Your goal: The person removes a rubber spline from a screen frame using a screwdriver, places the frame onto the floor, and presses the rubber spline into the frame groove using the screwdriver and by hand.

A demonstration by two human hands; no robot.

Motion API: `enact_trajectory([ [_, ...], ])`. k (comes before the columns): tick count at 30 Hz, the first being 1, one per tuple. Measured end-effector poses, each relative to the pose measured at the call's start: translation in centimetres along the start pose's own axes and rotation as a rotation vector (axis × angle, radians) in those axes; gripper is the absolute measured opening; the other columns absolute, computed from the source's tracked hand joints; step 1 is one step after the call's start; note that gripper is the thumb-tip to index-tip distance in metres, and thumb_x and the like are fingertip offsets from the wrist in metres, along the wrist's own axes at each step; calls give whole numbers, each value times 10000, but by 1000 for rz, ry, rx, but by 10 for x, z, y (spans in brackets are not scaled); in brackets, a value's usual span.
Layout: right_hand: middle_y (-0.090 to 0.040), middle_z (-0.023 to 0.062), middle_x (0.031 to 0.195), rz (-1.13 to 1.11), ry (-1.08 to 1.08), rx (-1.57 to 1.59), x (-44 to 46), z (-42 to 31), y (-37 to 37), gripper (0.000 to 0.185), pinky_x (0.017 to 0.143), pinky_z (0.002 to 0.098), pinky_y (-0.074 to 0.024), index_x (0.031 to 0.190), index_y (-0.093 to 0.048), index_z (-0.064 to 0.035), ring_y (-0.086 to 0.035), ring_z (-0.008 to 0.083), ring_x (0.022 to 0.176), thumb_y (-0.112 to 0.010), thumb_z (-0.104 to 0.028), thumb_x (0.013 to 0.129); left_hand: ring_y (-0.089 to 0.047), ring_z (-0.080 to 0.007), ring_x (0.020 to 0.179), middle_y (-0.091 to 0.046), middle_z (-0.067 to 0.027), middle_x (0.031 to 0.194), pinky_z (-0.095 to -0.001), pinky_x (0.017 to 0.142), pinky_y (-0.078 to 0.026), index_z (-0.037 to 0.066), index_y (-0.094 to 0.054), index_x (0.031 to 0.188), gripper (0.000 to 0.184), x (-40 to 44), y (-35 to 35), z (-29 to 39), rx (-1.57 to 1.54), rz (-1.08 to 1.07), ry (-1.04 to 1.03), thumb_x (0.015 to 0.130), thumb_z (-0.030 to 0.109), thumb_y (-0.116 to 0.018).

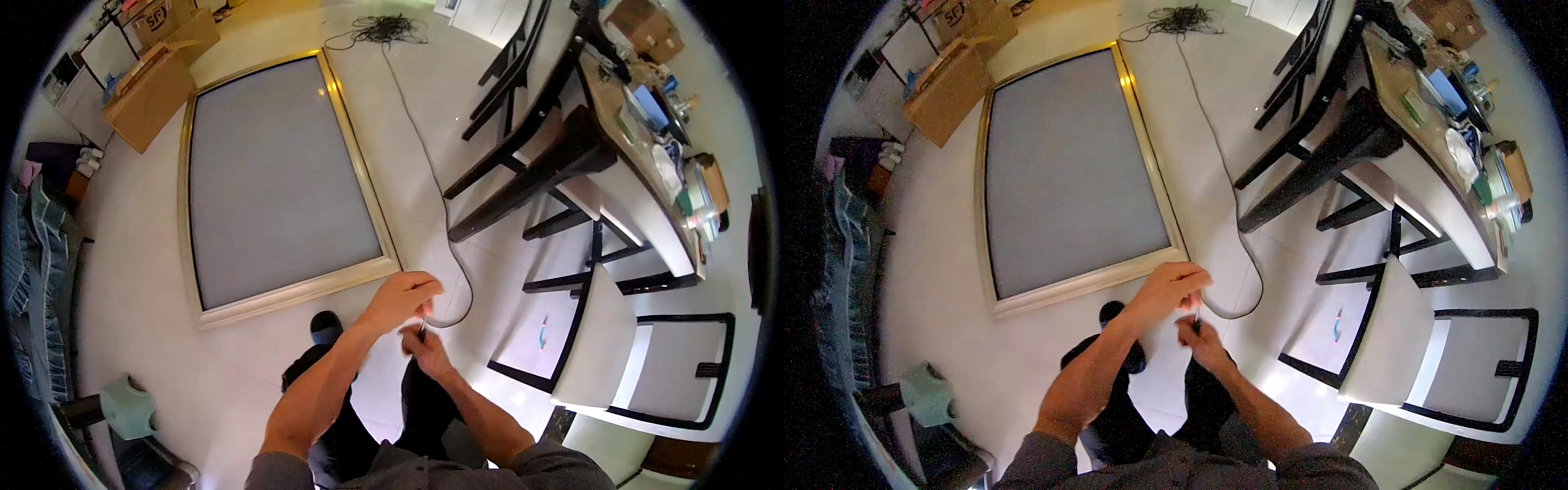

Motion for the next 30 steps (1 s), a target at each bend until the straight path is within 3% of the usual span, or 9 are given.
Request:
enact_trajectory([
  [5, -525, 32, 606, -132, -564, 143, -88, -41, -72, 218, 430, 287, -369, 1032, -556, 6, -456, 123, 457, -554, -202, 967, -555, -146, 524, -597, -42, 567, -304, 529, -437, 27, -658, 730, 359, -37, 52, -85, 95, 285, 205, 899, 334, -579],
  [8, -513, 42, 550, -301, -637, -316, -136, -89, -56, 236, 393, 304, -360, 853, -565, -17, -475, 134, 442, -580, -238, 935, -611, -217, 548, -614, -87, 557, -372, 570, -476, 34, -659, 735, 468, -91, 38, -131, 476, 201, 194, 919, 444, -529],
  [11, -669, 178, 795, -526, -129, -975, -169, -128, -7, 311, 629, 470, -507, 1017, -588, -41, -666, 341, 725, -555, -336, 924, -590, -216, 576, -624, -73, 649, -337, 591, -486, 39, -664, 829, 341, -171, 11, -78, 274, -29, 194, 953, 315, -507],
  [12, -671, 210, 912, -654, -325, -1215, -173, -154, 7, 341, 730, 530, -504, 1095, -587, -73, -657, 394, 862, -546, -362, 918, -587, -195, 582, -627, -78, 683, -323, 581, -479, 38, -663, 862, 308, -193, 1, -55, 191, -80, 40, 957, 288, -510],
  [14, -678, 155, 872, -757, -236, -1423, -163, -225, 17, 244, 684, 504, -518, 1055, -617, -132, -664, 369, 810, -545, -306, 899, -564, -142, 613, -605, -71, 699, -297, 564, -448, 33, -646, 891, 296, -230, -16, 15, 114, -143, 22, 962, 287, -512],
  [17, -659, 110, 804, -708, 28, -1603, -127, -317, 12, 152, 643, 484, -525, 953, -644, -146, -667, 337, 785, -573, -228, 847, -470, -110, 595, -524, -19, 646, -282, 547, -398, 28, -603, 831, 319, -244, -18, 115, -72, -381, 399, 968, 304, -518],
  [22, -663, 90, 863, -538, 314, -1720, -53, -446, -32, 126, 736, 452, -487, 892, -657, -112, -634, 297, 873, -580, -159, 804, -346, -62, 531, -393, 51, 625, -235, 475, -292, 106, -514, 738, 259, -233, 24, 232, -281, -590, 317, 944, 257, -555],
  [27, -663, 123, 859, -163, 245, -1442, -24, -495, -48, 147, 721, 484, -488, 911, -651, -111, -639, 337, 857, -620, -193, 793, -358, -69, 452, -441, 26, 558, -227, 393, -256, 97, -541, 756, 279, -222, 96, 316, -670, -206, 333, 968, 271, -591],
  [30, -682, 166, 951, -216, 77, -1277, -18, -467, -67, 262, 761, 469, -511, 1025, -661, -98, -647, 375, 899, -630, -292, 852, -448, -120, 491, -496, -32, 566, -290, 462, -366, 51, -593, 757, 309, -200, 158, 338, -25, 230, 160, 940, 299, -574],
])
Point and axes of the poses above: each hand's wrist, its own x-axis towards the middle knuckle, its own y-axis out of the back of the hand, z = x × y, the point moved 5 cm from there along x, towards the middle knuckle
